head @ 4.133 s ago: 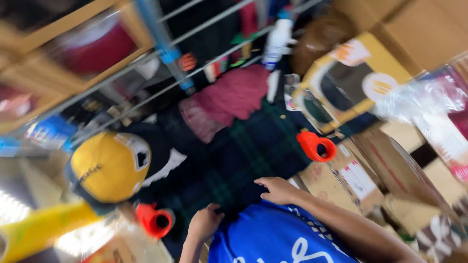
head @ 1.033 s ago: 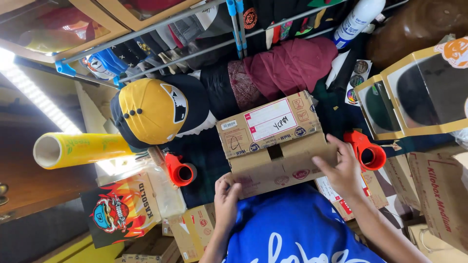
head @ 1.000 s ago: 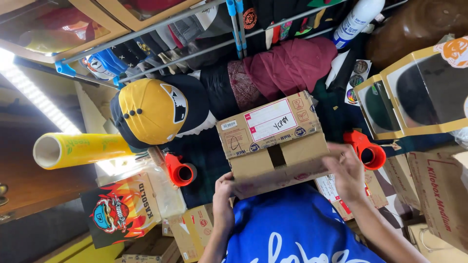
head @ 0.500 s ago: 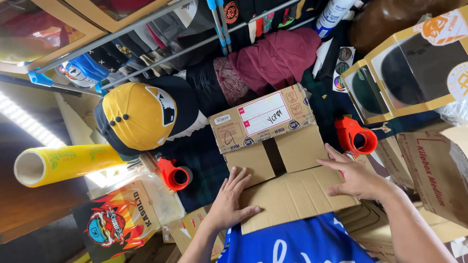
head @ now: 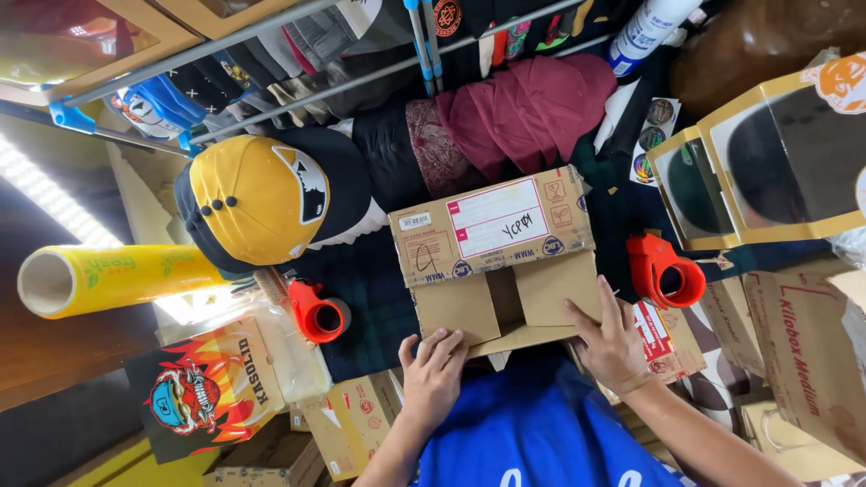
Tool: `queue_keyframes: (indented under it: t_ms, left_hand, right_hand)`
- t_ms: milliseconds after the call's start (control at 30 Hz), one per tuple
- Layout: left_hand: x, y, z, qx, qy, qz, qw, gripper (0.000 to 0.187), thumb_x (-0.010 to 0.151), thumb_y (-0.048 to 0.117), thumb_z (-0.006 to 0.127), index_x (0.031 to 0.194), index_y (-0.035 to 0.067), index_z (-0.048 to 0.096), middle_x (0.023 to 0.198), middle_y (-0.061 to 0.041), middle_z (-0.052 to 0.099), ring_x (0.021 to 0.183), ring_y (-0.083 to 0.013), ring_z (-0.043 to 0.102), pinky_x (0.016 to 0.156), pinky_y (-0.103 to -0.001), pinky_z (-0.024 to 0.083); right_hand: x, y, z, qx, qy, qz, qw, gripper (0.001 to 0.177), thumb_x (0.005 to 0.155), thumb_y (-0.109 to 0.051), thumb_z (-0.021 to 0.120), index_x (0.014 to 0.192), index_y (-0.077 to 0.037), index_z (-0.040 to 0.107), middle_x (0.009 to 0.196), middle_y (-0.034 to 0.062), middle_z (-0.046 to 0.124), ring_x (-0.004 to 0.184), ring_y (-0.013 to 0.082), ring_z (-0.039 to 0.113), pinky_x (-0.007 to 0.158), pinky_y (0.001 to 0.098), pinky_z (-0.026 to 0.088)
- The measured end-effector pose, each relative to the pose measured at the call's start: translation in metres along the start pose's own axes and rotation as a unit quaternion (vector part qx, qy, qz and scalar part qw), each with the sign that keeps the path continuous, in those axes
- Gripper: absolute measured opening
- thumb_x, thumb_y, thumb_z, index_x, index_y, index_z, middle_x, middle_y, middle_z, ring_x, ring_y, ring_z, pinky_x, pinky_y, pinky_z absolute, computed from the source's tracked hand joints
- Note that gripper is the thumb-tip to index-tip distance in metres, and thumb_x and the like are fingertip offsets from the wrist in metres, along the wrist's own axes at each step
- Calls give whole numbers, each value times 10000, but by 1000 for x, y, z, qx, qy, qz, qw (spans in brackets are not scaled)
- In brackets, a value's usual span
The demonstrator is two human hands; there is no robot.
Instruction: The person packs small boxes with graphic designs into larger cardboard shipping boxes. They use a handheld tape dispenser to seal the flaps of the shipping boxes and then move the completed packages aside.
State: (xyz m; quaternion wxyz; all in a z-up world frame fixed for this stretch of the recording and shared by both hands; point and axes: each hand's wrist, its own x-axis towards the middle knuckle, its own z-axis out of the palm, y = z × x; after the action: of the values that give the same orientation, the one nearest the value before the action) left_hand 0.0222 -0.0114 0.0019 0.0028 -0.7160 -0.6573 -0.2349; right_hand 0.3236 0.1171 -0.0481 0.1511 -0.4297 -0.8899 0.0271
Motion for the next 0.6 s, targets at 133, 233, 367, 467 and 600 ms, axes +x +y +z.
queue_keyframes:
  t_ms: [133, 233, 367, 467, 600]
  left_hand:
    - [9, 9, -24, -31, -4, 6, 1000, 100, 963, 89, 654, 894, 139, 704, 1069, 29, 697, 1088, -182, 634, 1137, -587, 227]
    - [12, 13, -25, -50, -107, 26, 993, 85, 888, 155, 659, 878, 143, 742, 1065, -35, 657, 1288, -307, 539, 1128, -794, 108]
    - [49, 15, -14, -66, -257, 41, 963, 299, 797, 282, 617, 956, 56, 731, 1502, -128, 536, 1497, -383, 308, 1146, -799, 71]
    - [70, 12, -13, -59, -331, 83, 938, 368, 811, 332, 603, 1046, 68, 708, 1442, -80, 590, 1514, -367, 300, 1185, -775, 46]
    - [62, 1, 2, -95, -317, 176, 927, 259, 768, 242, 625, 964, 122, 745, 1187, 10, 741, 1453, -401, 408, 1163, -815, 116]
  right_hand:
    - [4, -10, -31, 89, 9, -35, 995, 574, 700, -289, 890, 1244, -279, 705, 1615, 297, 333, 1248, 520, 586, 806, 464, 638]
    - [22, -31, -51, -3, -90, -11, 996, 607, 839, -775, 437, 898, -288, 795, 1623, 163, 389, 1265, 411, 505, 864, 550, 540]
    - [73, -57, -20, 56, -141, -31, 988, 306, 871, -447, 676, 958, -155, 708, 1290, 44, 655, 1197, 298, 556, 921, 520, 483]
    - [108, -67, 2, 85, -178, -14, 980, 497, 877, -331, 698, 1304, -92, 611, 1280, 94, 637, 1168, 326, 585, 908, 499, 532]
    - [155, -83, -46, 132, 110, -113, 979, 470, 983, -204, 622, 1429, -65, 573, 1562, 237, 469, 1334, 380, 602, 866, 476, 512]
